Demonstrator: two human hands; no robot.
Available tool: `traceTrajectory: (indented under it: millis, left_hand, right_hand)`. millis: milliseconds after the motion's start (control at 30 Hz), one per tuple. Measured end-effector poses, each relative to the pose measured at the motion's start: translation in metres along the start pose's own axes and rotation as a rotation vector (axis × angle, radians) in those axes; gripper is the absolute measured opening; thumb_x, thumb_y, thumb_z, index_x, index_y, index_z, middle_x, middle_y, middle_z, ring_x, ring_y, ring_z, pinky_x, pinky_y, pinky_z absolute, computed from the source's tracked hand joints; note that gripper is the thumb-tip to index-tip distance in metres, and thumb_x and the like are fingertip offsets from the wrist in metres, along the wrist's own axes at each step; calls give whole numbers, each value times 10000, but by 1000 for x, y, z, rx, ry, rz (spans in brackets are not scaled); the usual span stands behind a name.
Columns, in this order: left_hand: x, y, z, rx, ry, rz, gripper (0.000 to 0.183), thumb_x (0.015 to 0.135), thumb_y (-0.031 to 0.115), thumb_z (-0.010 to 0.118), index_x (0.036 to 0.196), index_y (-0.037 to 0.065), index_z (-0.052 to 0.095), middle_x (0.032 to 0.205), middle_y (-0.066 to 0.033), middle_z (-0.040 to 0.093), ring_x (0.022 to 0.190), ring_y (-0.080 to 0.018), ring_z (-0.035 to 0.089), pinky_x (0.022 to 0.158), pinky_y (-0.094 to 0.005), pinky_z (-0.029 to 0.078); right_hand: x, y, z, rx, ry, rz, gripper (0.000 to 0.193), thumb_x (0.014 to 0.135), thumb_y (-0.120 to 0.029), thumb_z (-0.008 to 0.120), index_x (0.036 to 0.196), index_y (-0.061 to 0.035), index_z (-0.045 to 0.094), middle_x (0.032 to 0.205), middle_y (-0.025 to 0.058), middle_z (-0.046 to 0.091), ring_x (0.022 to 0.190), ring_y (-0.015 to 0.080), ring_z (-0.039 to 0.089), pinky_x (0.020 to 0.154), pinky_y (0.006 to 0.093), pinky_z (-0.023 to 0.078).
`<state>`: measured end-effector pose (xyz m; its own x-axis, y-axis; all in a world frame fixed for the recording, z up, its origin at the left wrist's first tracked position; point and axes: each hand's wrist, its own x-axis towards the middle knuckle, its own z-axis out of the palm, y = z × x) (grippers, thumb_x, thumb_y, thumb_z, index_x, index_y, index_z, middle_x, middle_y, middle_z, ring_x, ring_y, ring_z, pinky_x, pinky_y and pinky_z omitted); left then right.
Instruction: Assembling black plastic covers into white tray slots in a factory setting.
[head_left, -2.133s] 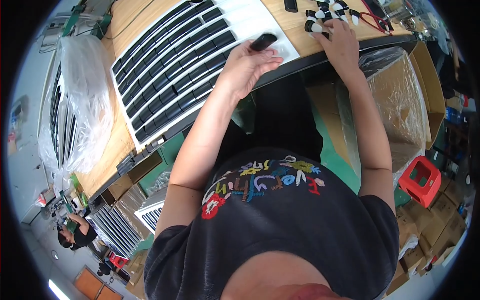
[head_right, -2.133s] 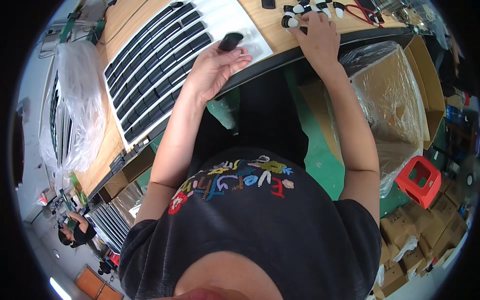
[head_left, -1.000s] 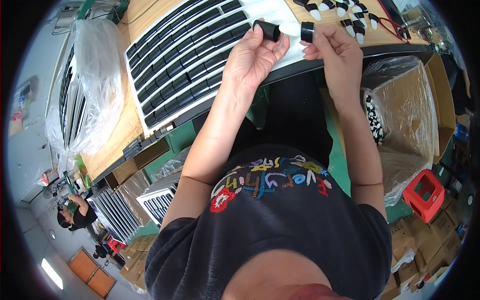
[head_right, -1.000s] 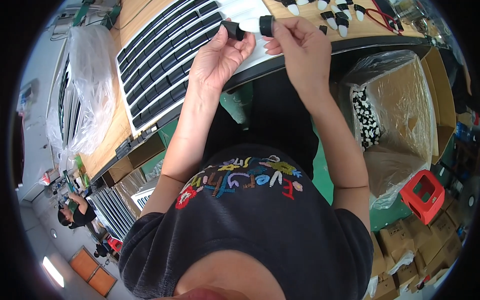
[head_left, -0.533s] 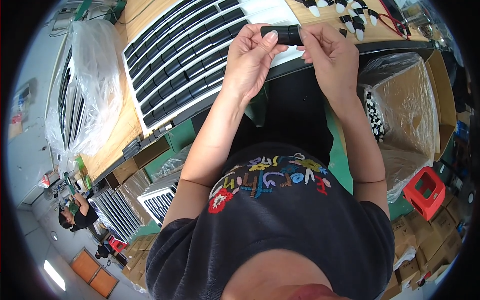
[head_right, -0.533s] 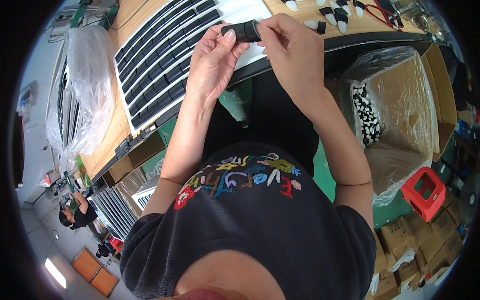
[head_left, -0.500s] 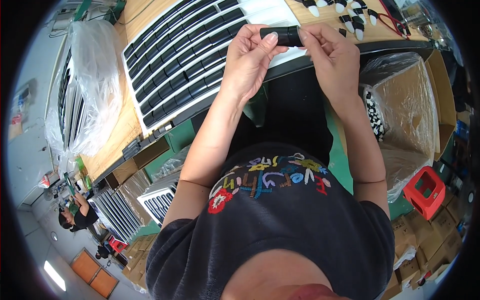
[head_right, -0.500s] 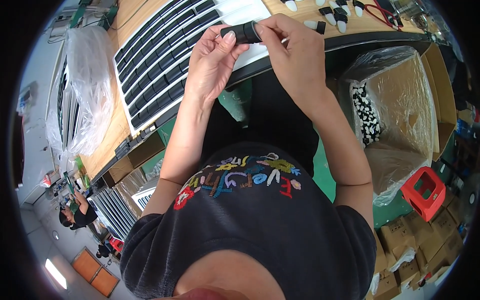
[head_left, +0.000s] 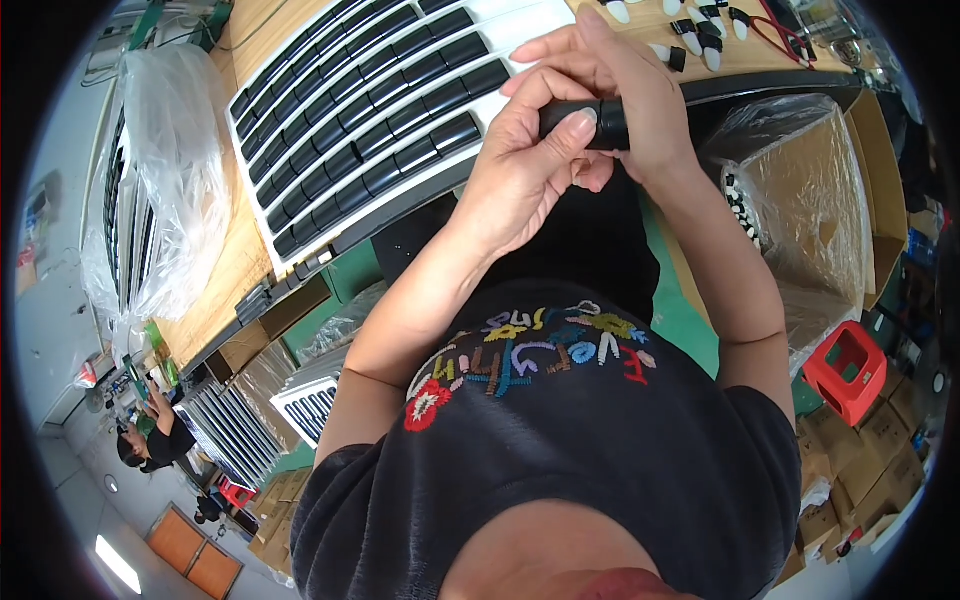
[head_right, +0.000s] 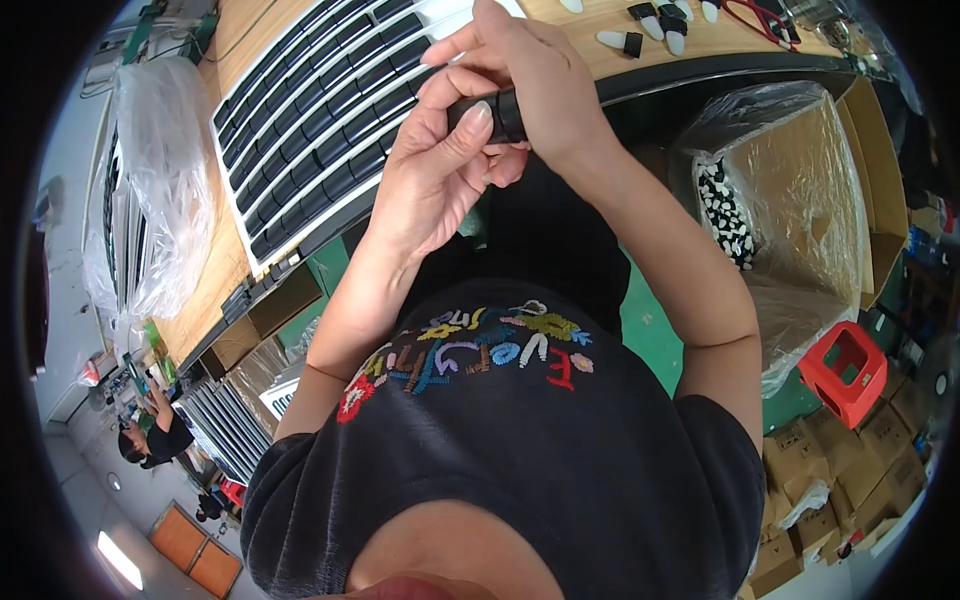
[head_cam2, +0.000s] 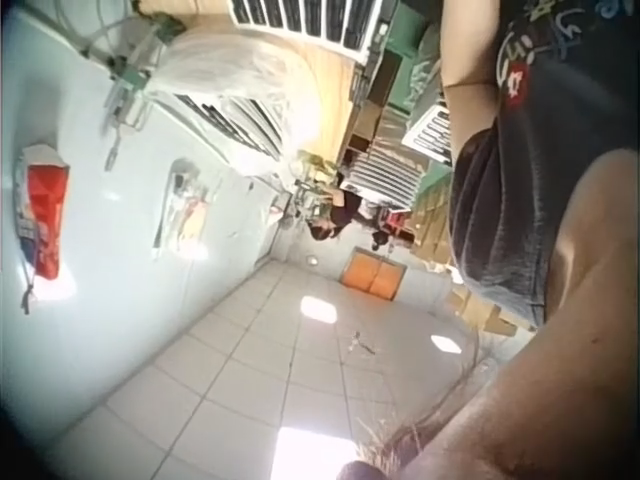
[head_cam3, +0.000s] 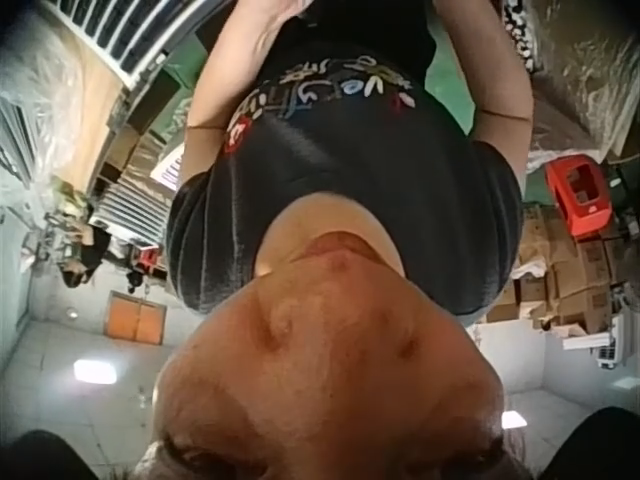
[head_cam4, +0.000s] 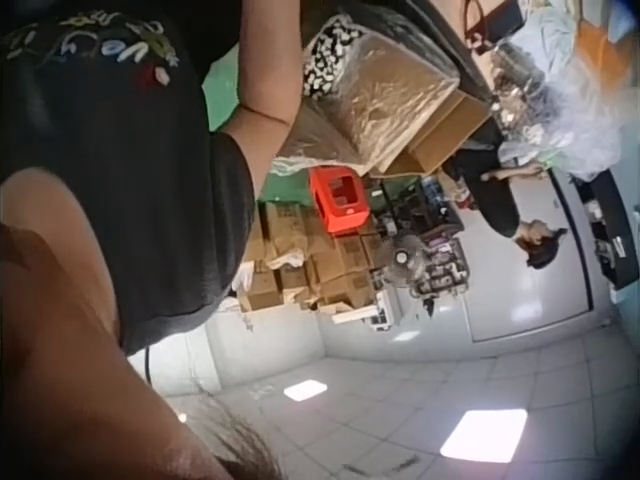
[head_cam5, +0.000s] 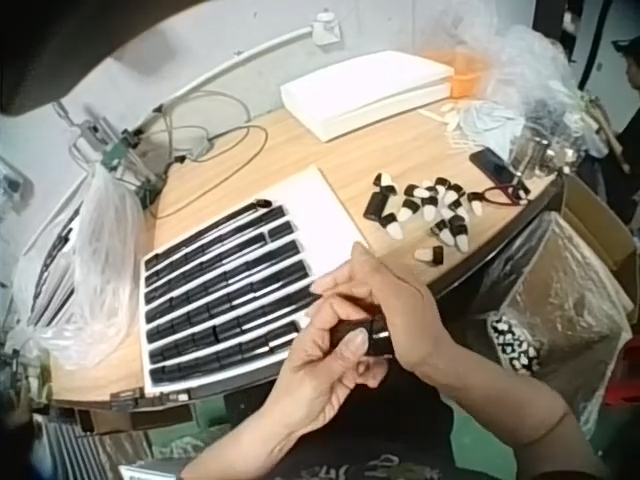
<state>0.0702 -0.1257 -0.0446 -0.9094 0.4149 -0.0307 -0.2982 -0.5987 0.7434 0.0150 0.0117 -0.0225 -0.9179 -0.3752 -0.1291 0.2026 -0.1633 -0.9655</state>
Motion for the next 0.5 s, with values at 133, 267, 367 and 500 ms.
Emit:
traceTrajectory:
  millis: [133, 267, 367, 500]
  left_hand:
    - [-9, -1, 11, 0, 16, 34, 170, 1032, 115, 483, 1169, 15, 468, 1076, -83, 573, 797, -104, 508, 684, -263, 428]
    - [-19, -7, 23, 69, 181, 149, 147, 1030, 103, 478, 1157, 32, 462, 1142, -67, 536, 760, -101, 451, 672, -241, 387]
    - [-8, -4, 9, -74, 234, 54, 83, 1014, 70, 510, 1085, 41, 478, 964, -47, 527, 721, -108, 432, 659, -232, 389]
    - [-12, 1, -26, -56, 324, 65, 110, 986, 97, 592, 1058, 38, 533, 918, -31, 563, 679, -101, 480, 641, -242, 400]
  right_hand:
    - [-9, 8, 5, -134, -47, -185, 593, 1049, -440, 317, 1003, 13, 697, 899, 150, 723, 804, 168, 668, 745, 247, 475]
    - [-6, 2, 11, -143, -114, -106, 573, 1054, -394, 324, 976, 42, 688, 831, 128, 706, 778, 151, 660, 752, 256, 481]
    - [16, 27, 7, -111, -106, -47, 575, 1047, -417, 352, 960, 41, 687, 779, 102, 689, 773, 136, 641, 782, 261, 473]
    - [70, 44, -6, -230, -35, 62, 462, 1001, -405, 453, 1020, -10, 693, 869, 68, 699, 748, 145, 632, 705, 272, 488]
